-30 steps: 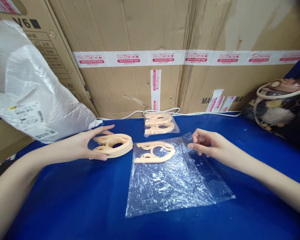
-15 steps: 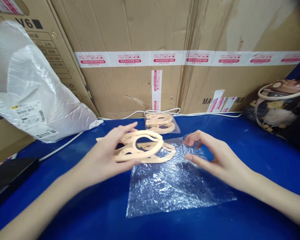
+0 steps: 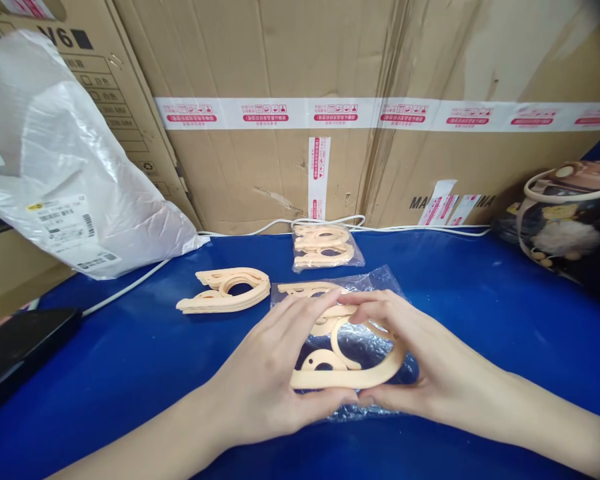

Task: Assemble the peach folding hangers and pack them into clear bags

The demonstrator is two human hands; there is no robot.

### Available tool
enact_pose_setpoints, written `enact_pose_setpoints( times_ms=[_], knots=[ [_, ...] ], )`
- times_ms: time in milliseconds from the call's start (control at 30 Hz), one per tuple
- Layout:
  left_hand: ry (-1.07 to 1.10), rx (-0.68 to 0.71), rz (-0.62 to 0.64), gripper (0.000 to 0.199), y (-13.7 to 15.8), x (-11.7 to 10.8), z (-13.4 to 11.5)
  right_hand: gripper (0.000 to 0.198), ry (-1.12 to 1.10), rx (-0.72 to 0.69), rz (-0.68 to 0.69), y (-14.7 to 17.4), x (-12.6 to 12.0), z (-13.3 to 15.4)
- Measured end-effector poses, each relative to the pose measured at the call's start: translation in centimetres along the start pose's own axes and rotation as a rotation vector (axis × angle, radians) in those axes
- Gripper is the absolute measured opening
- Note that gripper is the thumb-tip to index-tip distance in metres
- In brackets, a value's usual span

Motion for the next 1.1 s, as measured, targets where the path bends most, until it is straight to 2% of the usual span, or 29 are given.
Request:
enact_pose_setpoints(
  times_ms=[100,200,267,333,400,467,533,600,700,767,1033,1100],
  knots=[
    [-0.013,-0.018,0.009,0.079,0.1,0.0,0.0,0.055,-0.098,0.074,-0.008,0.0,0.3,-0.2],
    [-0.1,0.067,0.043,0.083,0.1,-0.2,0.0,0.055,-0.174,0.18,0.022,0.2,-0.3,-0.8],
    [-0.2,0.151,0.048,0.079,0.2,-0.8,0.3,0.05,-0.175,0.231,0.027,0.4,-1.8,-1.5],
    [-0.28,0.176,0.047,0.068,0.2,-1.6,0.9,0.043,-0.121,0.257,0.027,0.7,-4.2,-2.6],
    [-0.294,0.124,0.092,0.047,0.2,-2.4,1.7,0.039,-0.042,0.275,0.004,1.1,-7.0,-4.0],
    [-0.271,0.046,0.189,0.027,0.3,-3.0,2.4,0.037,0.008,0.306,0.018,1.6,-9.3,-5.3],
    [-0.247,-0.014,0.279,0.024,0.4,-3.5,2.8,0.035,-0.003,0.336,0.038,2.2,-10.8,-6.4],
    [-0.236,-0.048,0.328,0.036,0.5,-3.9,2.8,0.036,0.037,0.347,0.056,2.5,-11.4,-6.9],
    [-0.217,-0.058,0.368,0.062,0.9,-3.9,2.6,0.037,0.163,0.316,0.104,2.3,-10.9,-6.5],
    [-0.2,-0.061,0.371,0.072,1.3,-3.8,2.6,0.036,0.209,0.287,0.155,2.0,-10.2,-5.9],
    [-0.146,-0.093,0.43,0.077,2.0,-2.7,3.3,0.05,0.262,0.218,0.289,1.7,-6.8,-5.0],
    [-0.136,-0.086,0.436,0.078,1.8,-2.7,3.2,0.05,0.217,0.2,0.252,1.5,-5.8,-4.7]
  ],
)
Point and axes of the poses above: each hand's wrist, its own y-axis away from the middle knuckle, its own x-axis out of the palm, z = x × y, the point moved 3 cm from there along -y, towards the middle knuckle, and after that the axes turned 8 degrees about -y, right-handed, at the moved point
